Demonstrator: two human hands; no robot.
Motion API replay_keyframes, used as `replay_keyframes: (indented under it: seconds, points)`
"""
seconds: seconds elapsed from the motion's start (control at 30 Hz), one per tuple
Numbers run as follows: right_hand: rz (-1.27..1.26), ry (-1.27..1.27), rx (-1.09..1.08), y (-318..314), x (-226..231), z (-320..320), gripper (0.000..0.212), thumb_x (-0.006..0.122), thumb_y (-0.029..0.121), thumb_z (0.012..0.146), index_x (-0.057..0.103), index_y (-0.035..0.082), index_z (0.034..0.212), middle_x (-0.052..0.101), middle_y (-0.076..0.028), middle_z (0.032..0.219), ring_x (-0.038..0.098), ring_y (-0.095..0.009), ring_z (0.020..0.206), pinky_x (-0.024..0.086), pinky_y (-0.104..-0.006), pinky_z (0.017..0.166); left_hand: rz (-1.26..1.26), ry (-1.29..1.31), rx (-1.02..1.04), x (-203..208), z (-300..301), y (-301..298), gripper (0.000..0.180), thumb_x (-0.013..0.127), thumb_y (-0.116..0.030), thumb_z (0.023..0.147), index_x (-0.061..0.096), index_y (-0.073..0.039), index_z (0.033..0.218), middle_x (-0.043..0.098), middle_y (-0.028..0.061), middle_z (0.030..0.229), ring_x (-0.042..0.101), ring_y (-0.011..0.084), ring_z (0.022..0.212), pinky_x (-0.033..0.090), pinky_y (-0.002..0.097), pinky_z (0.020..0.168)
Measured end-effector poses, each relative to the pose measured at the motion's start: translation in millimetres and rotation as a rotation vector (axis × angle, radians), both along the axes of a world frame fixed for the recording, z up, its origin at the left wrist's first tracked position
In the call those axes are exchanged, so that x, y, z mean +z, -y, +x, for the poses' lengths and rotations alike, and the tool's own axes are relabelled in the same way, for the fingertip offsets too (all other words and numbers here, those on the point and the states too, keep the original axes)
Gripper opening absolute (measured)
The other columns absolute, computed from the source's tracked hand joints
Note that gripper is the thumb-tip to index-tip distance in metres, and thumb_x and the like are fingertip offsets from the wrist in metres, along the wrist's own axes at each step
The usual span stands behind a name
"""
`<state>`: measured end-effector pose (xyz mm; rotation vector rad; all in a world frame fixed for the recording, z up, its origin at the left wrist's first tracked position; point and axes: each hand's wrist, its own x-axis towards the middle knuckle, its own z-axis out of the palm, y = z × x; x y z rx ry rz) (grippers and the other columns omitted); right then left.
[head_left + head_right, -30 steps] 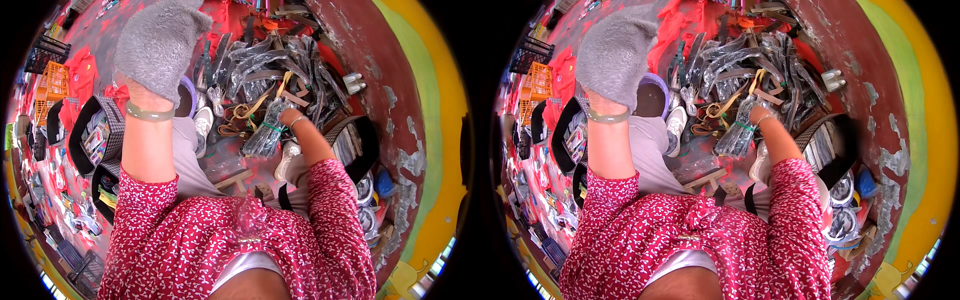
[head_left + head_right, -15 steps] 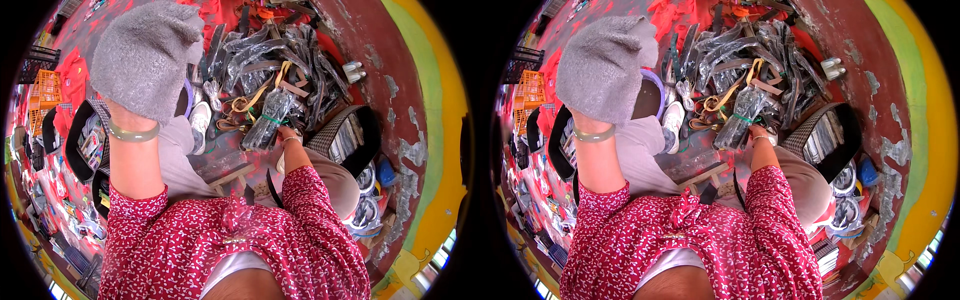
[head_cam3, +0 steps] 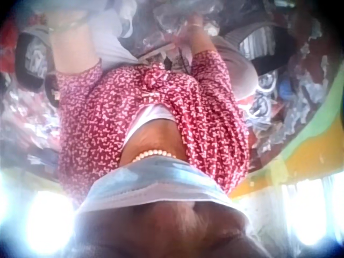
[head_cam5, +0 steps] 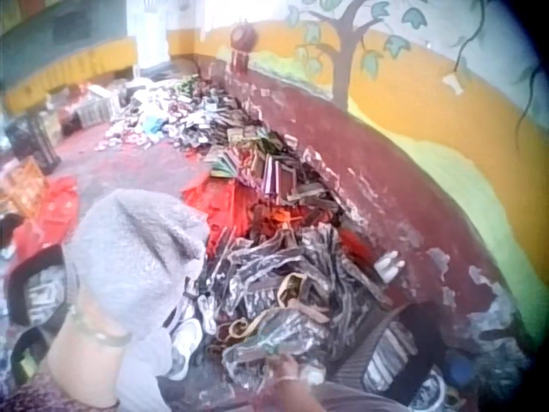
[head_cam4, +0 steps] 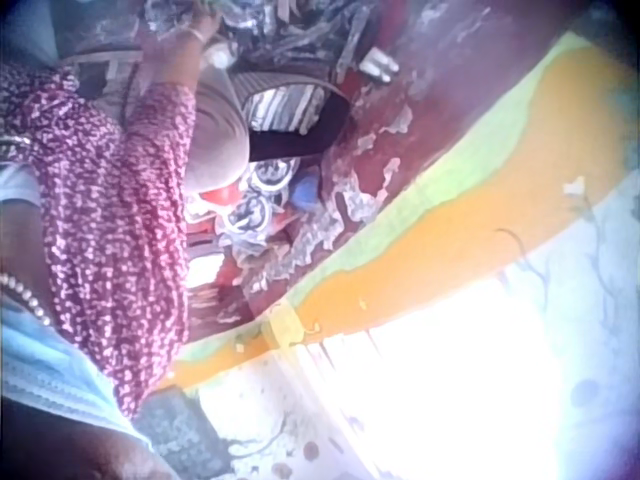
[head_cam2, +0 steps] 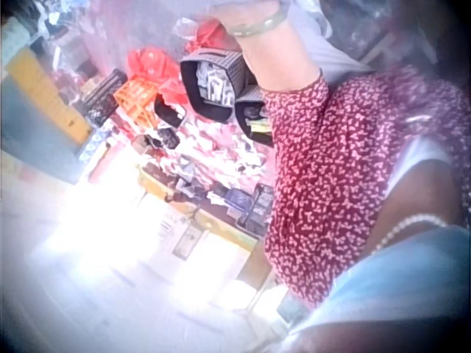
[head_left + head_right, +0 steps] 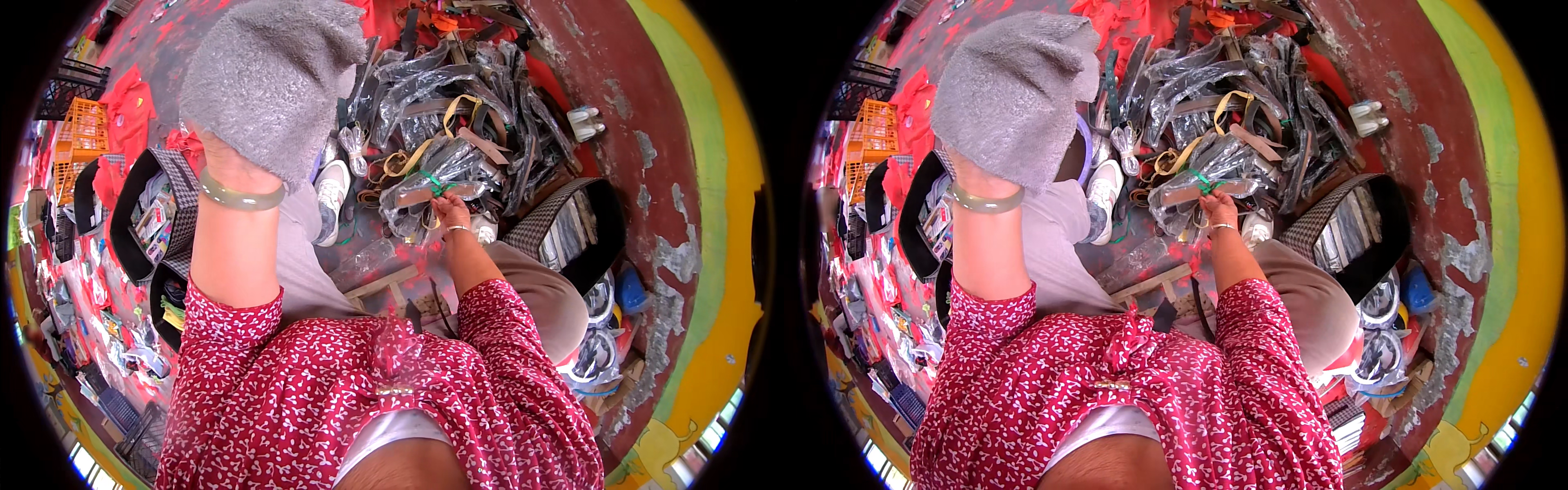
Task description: The person sits on the floor and uses a cloth to wipe down plastic-wrapped items. They pick up items one at a time, wipe the surfaces with the cloth, and place them into a black bin.
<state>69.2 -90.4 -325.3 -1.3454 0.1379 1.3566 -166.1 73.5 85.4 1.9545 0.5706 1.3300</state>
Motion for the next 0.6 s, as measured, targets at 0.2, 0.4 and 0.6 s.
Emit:
replay_keyframes:
  seconds: [0.2, 0.4, 0.6]
  points:
    - [-0.038, 0.023, -0.011, -4, -6, -6, 0.016, 0.058, -0.008, 0.075, 0.052, -0.003, 0.089, 0.058, -0.012, 0.078, 0.062, -0.022, 0.068, 0.054, -0.0262, 0.06, -0.618, 0.844, -0.575, -10, 14, -7, 0.038, 0.041, -0.022, 0.089, 0.057, 0.012, 0.094, 0.061, 0.0252, 0.087, 0.061, 0.0289, 0.075, 0.053, 0.0292, 0.064]
    - [-0.386, 0.242, 0.103, -15, 5, -2, 0.003, 0.057, 0.001, 0.08, 0.055, 0.002, 0.079, 0.055, -0.008, 0.06, 0.054, -0.018, 0.046, 0.044, -0.0279, 0.041, -0.505, 0.751, -0.513, -25, 16, -12, 0.049, 0.043, -0.035, 0.088, 0.056, 0.011, 0.097, 0.061, 0.0253, 0.089, 0.061, 0.0289, 0.076, 0.052, 0.0338, 0.066]
    - [-0.441, 0.24, 0.317, -3, 20, 21, 0.015, 0.049, 0.018, 0.086, 0.059, 0.009, 0.08, 0.058, -0.008, 0.062, 0.056, -0.017, 0.047, 0.041, -0.0279, 0.038, -0.447, 0.695, -0.356, -12, 27, 4, 0.046, 0.046, -0.037, 0.087, 0.057, 0.007, 0.092, 0.061, 0.0209, 0.084, 0.061, 0.0255, 0.073, 0.05, 0.0327, 0.062]
